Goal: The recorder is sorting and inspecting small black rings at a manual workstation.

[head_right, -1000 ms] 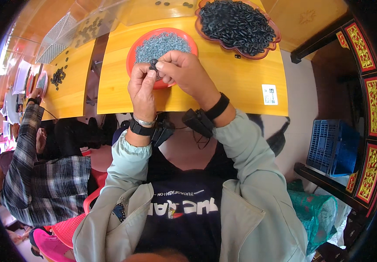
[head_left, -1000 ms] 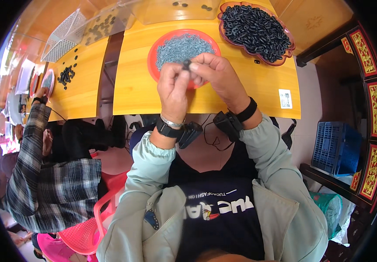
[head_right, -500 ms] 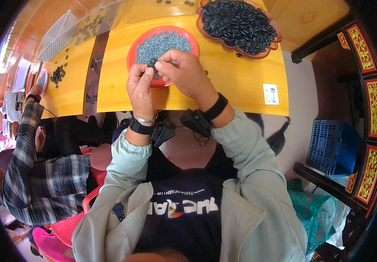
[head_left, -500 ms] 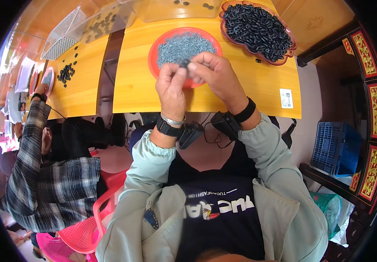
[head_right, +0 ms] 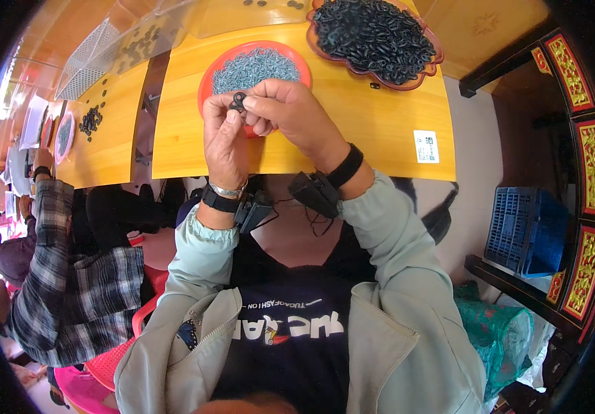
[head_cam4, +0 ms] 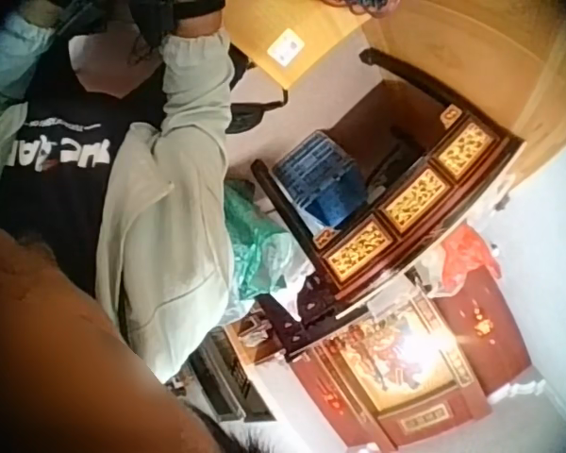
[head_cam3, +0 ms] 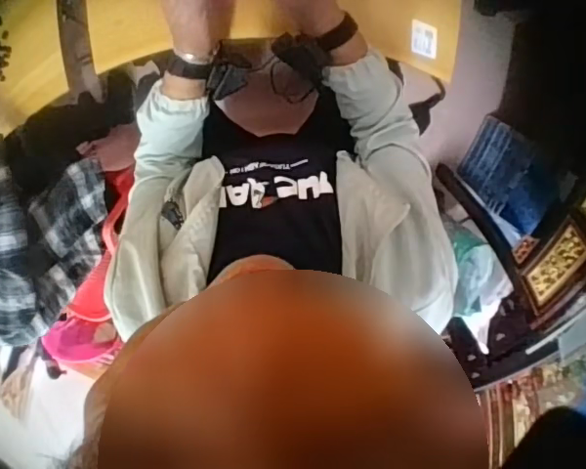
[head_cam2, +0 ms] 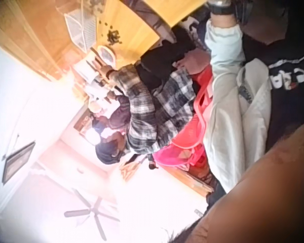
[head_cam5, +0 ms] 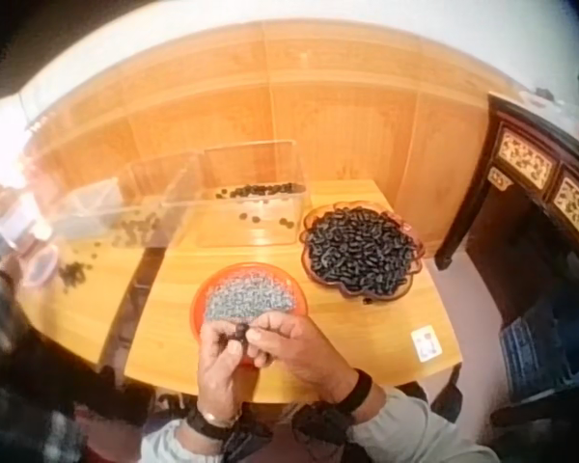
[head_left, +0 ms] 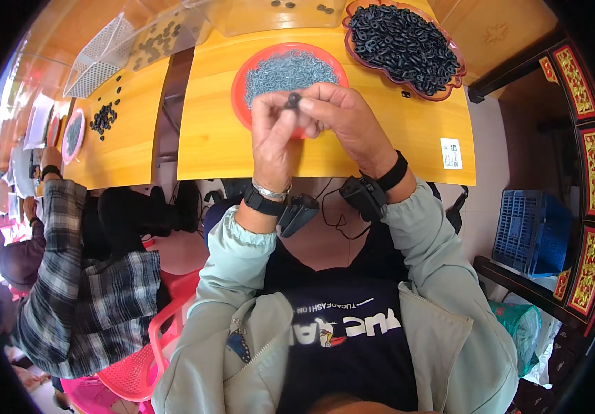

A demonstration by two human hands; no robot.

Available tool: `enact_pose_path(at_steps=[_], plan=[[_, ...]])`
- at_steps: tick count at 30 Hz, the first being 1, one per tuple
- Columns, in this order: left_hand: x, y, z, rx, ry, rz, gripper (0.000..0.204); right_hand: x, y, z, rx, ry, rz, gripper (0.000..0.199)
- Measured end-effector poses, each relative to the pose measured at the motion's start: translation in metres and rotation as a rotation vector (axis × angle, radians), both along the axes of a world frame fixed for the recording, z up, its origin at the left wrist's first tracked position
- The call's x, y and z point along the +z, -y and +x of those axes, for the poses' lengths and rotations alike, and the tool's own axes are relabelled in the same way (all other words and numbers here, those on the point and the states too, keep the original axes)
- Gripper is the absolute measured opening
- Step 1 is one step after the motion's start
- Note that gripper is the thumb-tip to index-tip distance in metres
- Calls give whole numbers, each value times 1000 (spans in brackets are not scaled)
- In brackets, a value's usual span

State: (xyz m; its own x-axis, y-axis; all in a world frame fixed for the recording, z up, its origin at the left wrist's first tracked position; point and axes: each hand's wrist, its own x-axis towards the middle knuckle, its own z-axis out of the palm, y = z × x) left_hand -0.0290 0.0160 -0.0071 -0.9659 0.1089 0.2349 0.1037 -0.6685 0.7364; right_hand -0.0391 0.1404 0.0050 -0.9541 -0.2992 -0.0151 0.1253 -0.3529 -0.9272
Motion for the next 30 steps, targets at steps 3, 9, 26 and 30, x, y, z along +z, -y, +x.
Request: enact_pose_path(at_steps=[3,9,26,30], plan=[[-1,3,-3,-59,-15,-95,34,1,-2,-1,27,-23,1,16],[-4,9,-7,-214,-51,-77,47,8,-4,-2,73,-47,32,18],[-9,6,5,-178,-129,-37,43,17,1,9,112,-124,-52,26],[-12,4,6,-159,-111,-14,44,14,0,9,94,-130,-15,18]])
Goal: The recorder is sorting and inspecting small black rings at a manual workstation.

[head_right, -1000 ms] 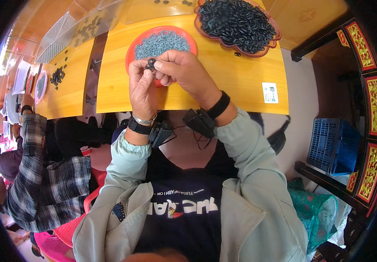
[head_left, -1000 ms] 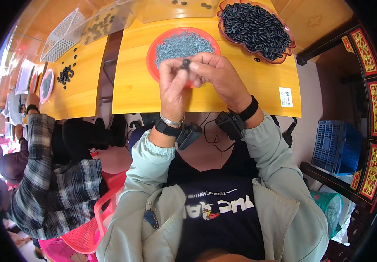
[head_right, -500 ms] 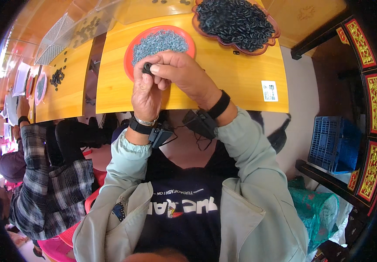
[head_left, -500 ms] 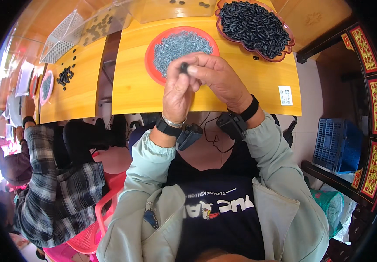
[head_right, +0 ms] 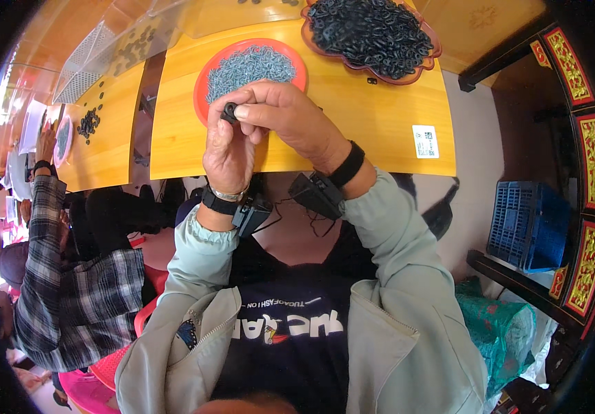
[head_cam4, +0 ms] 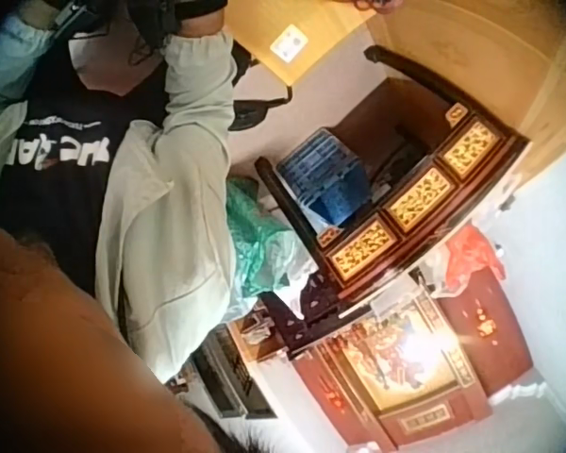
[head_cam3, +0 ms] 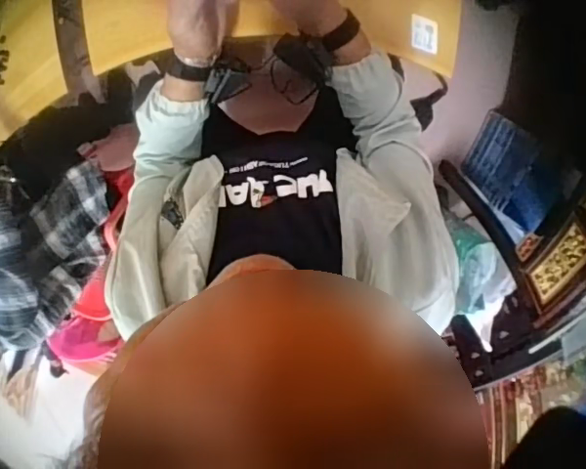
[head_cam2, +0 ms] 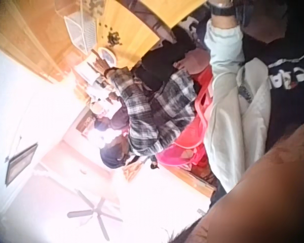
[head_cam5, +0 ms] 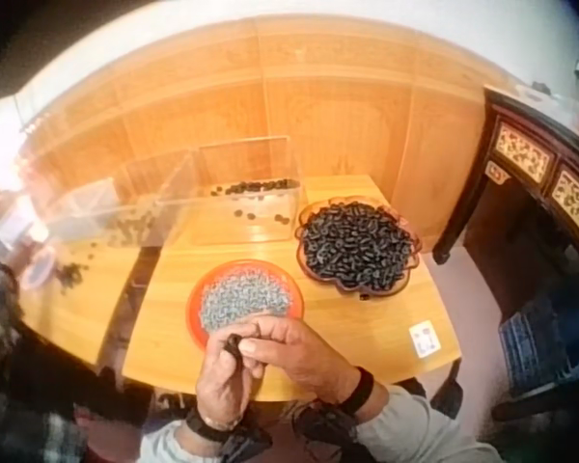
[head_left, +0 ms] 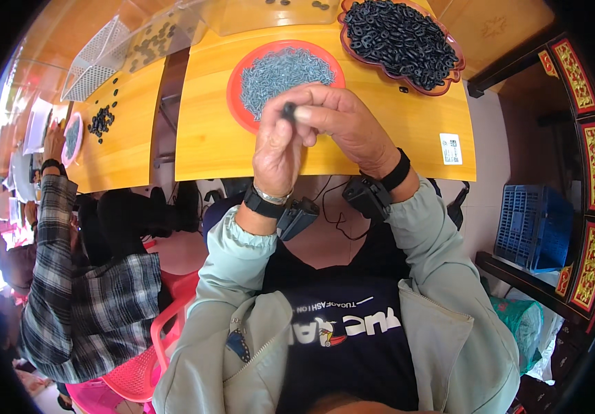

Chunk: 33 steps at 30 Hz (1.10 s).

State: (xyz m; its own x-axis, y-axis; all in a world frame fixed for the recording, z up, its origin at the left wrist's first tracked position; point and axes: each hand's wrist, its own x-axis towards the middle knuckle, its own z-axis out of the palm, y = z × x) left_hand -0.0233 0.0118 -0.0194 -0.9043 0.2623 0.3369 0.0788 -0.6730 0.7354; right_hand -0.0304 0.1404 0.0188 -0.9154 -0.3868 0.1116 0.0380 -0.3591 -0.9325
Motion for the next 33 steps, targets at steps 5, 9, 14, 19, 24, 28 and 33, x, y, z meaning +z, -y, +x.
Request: enact_pose_path(at_steps=[5,9,14,19,24,28,33], plan=[[-1,-1,0,8,-7,14,43,2,-1,2,-25,-24,52,14],[1,-1,-1,46,0,-11,41,4,1,2,-20,-38,79,14],[5,-5,5,78,-10,-7,40,2,4,4,-57,-52,73,14],[4,-7,6,157,-62,-45,38,4,2,7,22,-50,100,23],[4,-7,7,197,-90,-107,41,5,3,9,-2,-66,112,22],[2,-8,5,247,-158,-125,39,10,5,13,-4,-20,71,20],[1,-12,6,321,-216,-75,36,10,8,16,17,13,43,19]])
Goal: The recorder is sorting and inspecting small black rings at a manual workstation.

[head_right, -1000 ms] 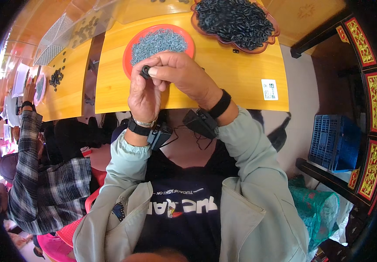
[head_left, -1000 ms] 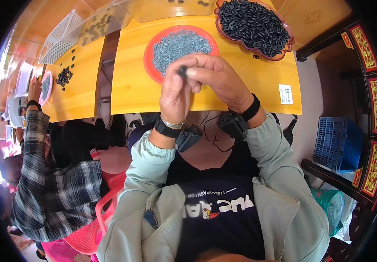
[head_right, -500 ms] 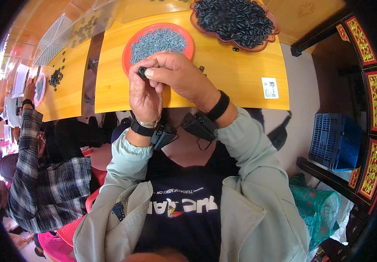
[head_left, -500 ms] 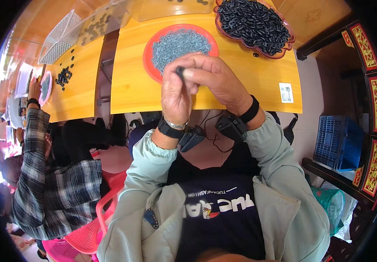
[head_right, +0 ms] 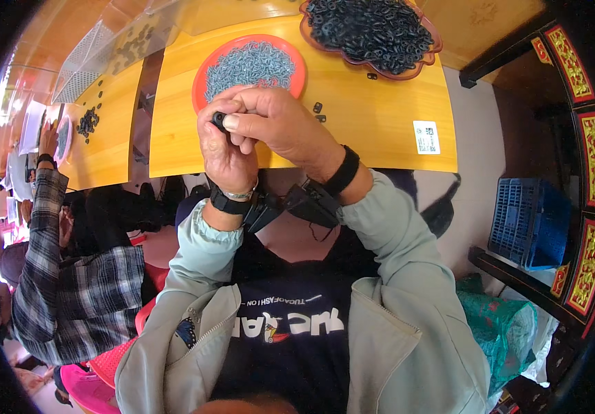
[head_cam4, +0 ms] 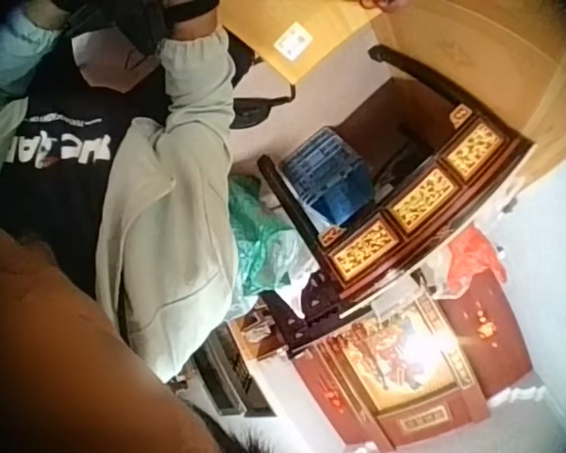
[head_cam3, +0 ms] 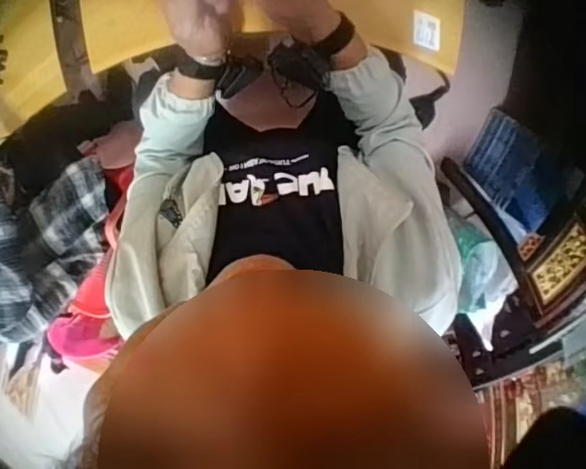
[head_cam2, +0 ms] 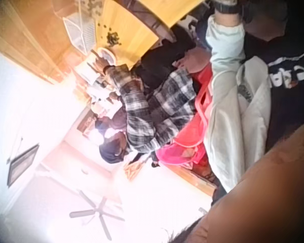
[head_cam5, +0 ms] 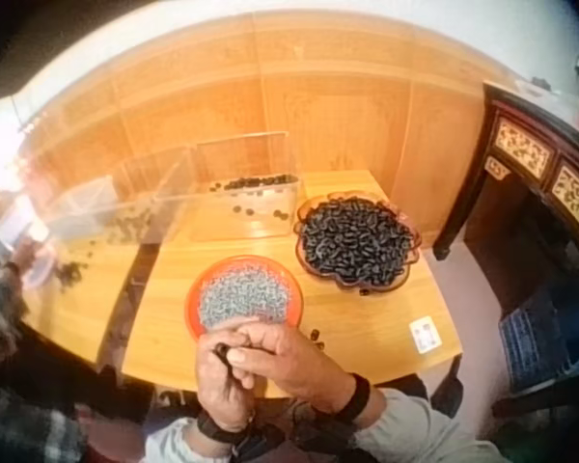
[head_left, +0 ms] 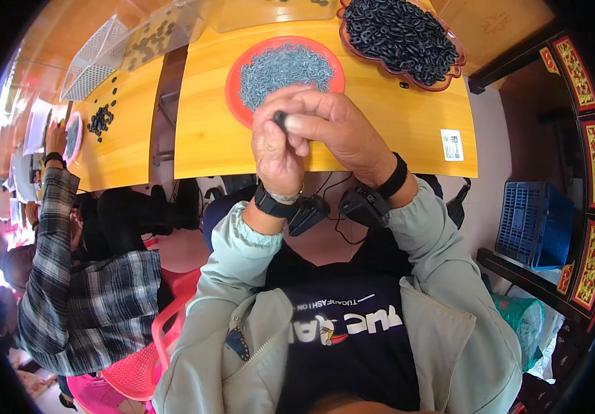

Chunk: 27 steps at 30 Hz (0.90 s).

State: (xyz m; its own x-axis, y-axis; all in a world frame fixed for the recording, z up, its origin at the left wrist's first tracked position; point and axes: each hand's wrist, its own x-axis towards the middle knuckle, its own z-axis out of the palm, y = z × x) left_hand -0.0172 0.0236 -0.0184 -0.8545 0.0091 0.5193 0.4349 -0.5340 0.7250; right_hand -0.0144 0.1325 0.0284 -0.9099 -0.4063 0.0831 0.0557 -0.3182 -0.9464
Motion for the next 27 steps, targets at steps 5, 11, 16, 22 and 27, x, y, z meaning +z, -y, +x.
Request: enact_pose_path(at_steps=[5,11,16,22,27], plan=[[-2,-4,1,107,21,-46,36,-6,3,0,-20,4,31,19],[2,1,-1,-113,274,103,35,-12,8,-5,-131,-4,-57,18],[5,8,-5,-242,325,221,34,-15,8,-6,-134,24,-21,18],[3,9,-10,-311,348,253,33,-20,6,-8,-157,3,7,19],[4,7,-10,-316,321,213,31,-18,4,-8,-192,-13,57,17]])
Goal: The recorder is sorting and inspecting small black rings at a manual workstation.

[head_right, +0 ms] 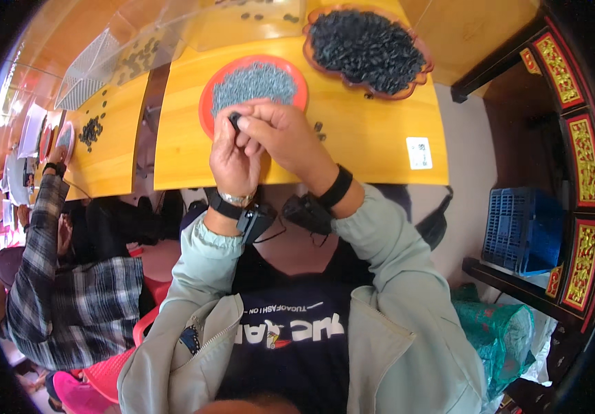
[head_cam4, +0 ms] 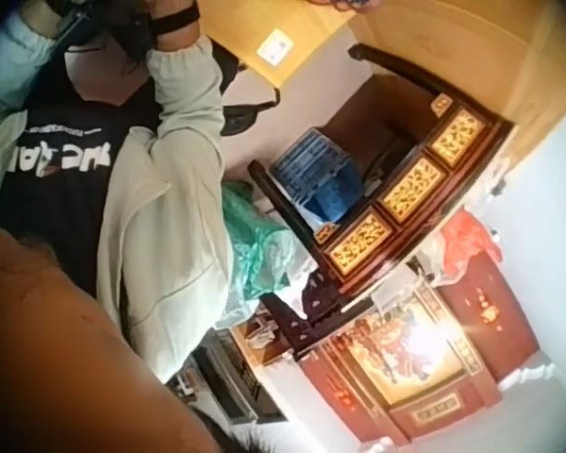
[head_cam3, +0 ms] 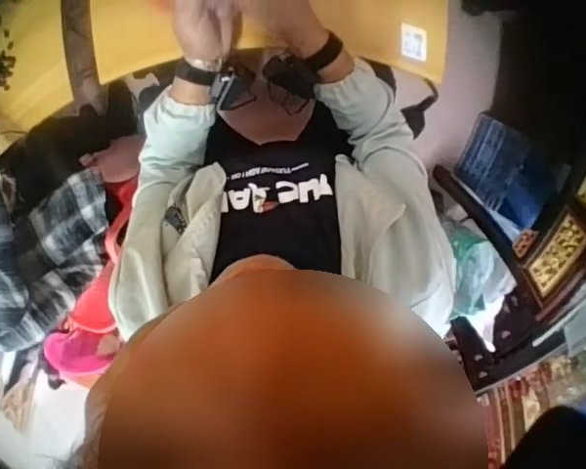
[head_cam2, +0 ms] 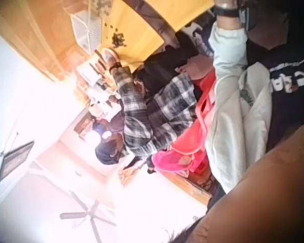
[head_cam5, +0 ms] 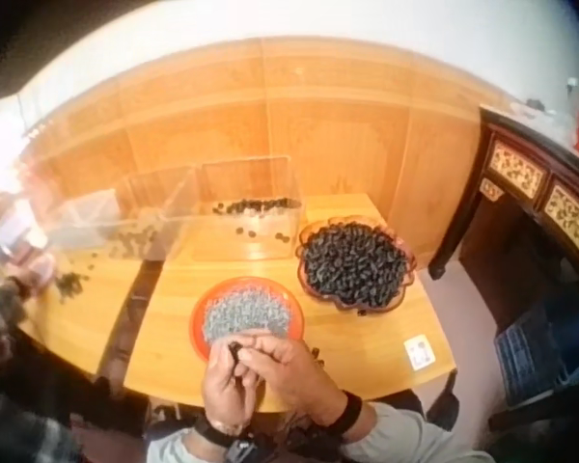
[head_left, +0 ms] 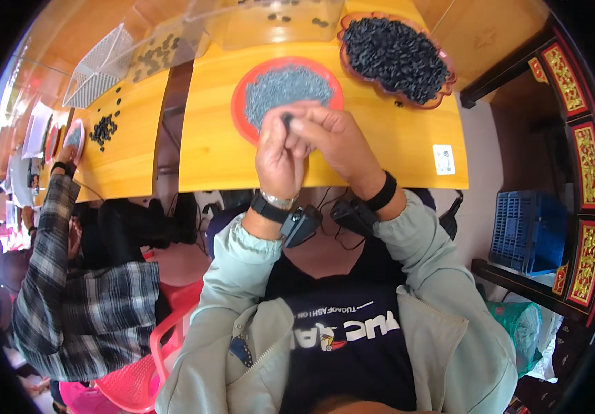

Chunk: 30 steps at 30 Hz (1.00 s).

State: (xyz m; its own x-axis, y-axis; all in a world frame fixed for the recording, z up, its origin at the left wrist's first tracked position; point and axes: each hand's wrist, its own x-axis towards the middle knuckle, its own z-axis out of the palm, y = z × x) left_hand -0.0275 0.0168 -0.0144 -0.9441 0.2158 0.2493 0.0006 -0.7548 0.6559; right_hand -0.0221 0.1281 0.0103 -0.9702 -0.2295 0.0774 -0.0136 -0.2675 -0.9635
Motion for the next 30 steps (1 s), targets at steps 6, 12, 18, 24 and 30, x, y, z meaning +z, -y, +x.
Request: enact_pose_path(at_steps=[6,12,18,24,30], plan=[[-1,11,-4,117,26,-34,24,14,-12,-5,96,41,109,17],[3,28,-15,284,31,-95,25,84,-45,-90,-76,-229,856,22],[1,39,-22,359,115,-49,21,125,-53,-161,-412,-303,484,20],[6,41,-27,381,162,-18,19,64,-70,-120,-184,-292,938,22],[-1,48,-30,351,164,-75,21,38,-66,-52,-179,-388,1237,13]])
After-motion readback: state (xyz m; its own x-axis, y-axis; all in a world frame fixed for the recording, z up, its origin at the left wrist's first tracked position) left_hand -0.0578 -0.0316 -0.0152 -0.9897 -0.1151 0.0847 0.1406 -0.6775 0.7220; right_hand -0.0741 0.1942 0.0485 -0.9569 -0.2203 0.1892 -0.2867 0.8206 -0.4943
